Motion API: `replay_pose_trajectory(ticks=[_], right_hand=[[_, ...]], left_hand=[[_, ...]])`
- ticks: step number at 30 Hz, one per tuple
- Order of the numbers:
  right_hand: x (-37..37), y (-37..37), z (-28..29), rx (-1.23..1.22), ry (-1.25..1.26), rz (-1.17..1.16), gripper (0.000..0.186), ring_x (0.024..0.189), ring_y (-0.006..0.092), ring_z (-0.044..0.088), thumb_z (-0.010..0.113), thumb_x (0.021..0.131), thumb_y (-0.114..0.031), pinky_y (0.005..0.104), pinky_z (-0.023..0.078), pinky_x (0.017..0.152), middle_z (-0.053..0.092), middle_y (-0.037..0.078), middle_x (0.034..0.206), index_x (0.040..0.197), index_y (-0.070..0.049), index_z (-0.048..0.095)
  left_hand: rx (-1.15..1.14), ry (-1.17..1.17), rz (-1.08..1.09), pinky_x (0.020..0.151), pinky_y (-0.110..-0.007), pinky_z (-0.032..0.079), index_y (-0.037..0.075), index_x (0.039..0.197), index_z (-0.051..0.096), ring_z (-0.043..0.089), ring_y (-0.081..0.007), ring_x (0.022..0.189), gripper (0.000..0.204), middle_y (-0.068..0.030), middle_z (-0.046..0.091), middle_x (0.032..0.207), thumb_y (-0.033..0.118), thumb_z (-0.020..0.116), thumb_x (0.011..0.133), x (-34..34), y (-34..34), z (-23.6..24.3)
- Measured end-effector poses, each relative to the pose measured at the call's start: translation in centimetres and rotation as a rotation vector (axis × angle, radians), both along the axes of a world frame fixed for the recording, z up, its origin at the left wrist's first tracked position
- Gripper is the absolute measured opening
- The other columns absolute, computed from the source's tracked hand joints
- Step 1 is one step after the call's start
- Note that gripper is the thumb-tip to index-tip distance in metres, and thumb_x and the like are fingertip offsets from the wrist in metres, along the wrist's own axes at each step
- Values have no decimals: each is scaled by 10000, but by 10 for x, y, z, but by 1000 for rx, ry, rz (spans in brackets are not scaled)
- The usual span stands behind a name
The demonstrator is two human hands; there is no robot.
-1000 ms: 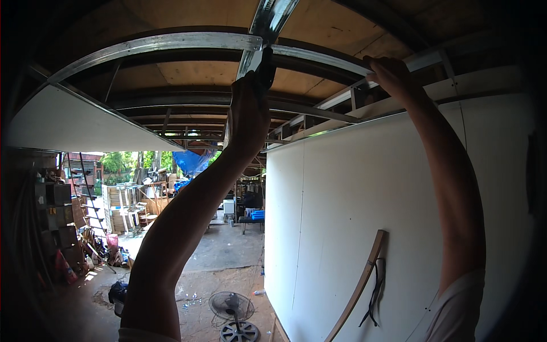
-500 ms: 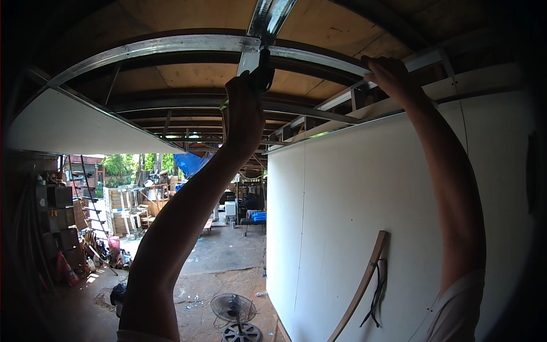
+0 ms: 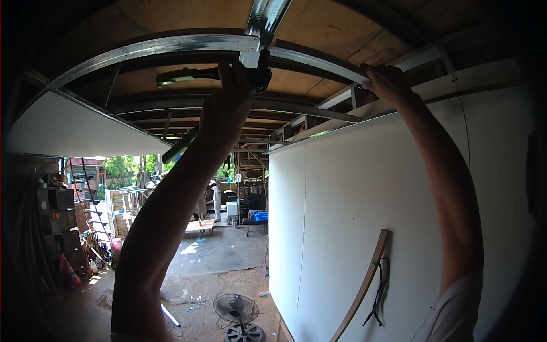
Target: The person installs curved metal frames onto a ceiling structure using a green manual crimping tool. They position the metal pieces against the ceiling beams and use the tool to secure them in place. The person also moves a wooden chair to adjust their working position during the process.
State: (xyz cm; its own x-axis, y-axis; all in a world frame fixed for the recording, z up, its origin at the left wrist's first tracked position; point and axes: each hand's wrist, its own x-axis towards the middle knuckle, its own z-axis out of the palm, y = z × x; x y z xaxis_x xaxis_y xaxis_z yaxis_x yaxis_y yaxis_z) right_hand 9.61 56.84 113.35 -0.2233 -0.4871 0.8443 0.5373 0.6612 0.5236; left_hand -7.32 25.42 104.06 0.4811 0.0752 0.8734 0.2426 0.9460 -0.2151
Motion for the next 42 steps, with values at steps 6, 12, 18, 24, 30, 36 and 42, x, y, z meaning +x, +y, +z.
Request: replay_pose_trajectory(ticks=[6,12,18,24,30,36,42], right_hand=[[3,-3,4,84,46,46,288,786,305,669,679,840,-196,405,528,685,672,132,820,1070,-55,578],[2,0,16,219,94,106,306,765,284,672,719,808,-220,396,515,638,675,114,835,1033,-58,589],[0,9,8,122,16,77,308,815,296,669,713,808,-239,412,526,721,672,115,824,1029,-58,597],[24,1,30,115,36,-26,343,886,300,669,724,800,-293,423,521,778,679,119,900,1024,-63,604],[33,-13,27,103,70,-118,352,919,293,670,728,800,-302,417,523,803,686,111,938,1036,-71,606],[25,-7,35,75,16,-62,471,922,308,650,730,794,-359,416,514,810,669,122,955,1140,-66,602],[23,-10,39,-32,12,-78,483,960,304,653,714,804,-395,420,507,833,670,132,1005,1149,-78,596]], left_hand=[[-97,-144,-340,543,-363,599,-50,1262,365,672,-352,720,532,-237,448,1145,-79,599,785,0,0,-3],[-116,-114,-615,610,-410,599,11,1328,319,657,-386,773,589,-215,422,1163,-97,562,802,-22,19,-3],[-124,-217,-591,578,-405,597,20,1305,363,660,-381,758,537,-213,449,1127,-87,559,817,-8,7,-4],[-137,-179,-559,611,-427,594,21,1294,371,656,-397,781,534,-228,448,1147,-97,561,809,-10,6,-2],[-183,-144,-624,610,-426,586,12,1301,356,653,-398,801,549,-235,453,1124,-117,541,800,-15,6,-2],[-152,-148,-404,537,-359,590,-33,1251,381,665,-339,694,506,-231,449,1090,-110,565,786,-8,-3,0],[-93,38,-10,466,-276,583,-90,1126,452,683,-216,579,413,-193,537,993,-17,656,775,6,-19,6]])
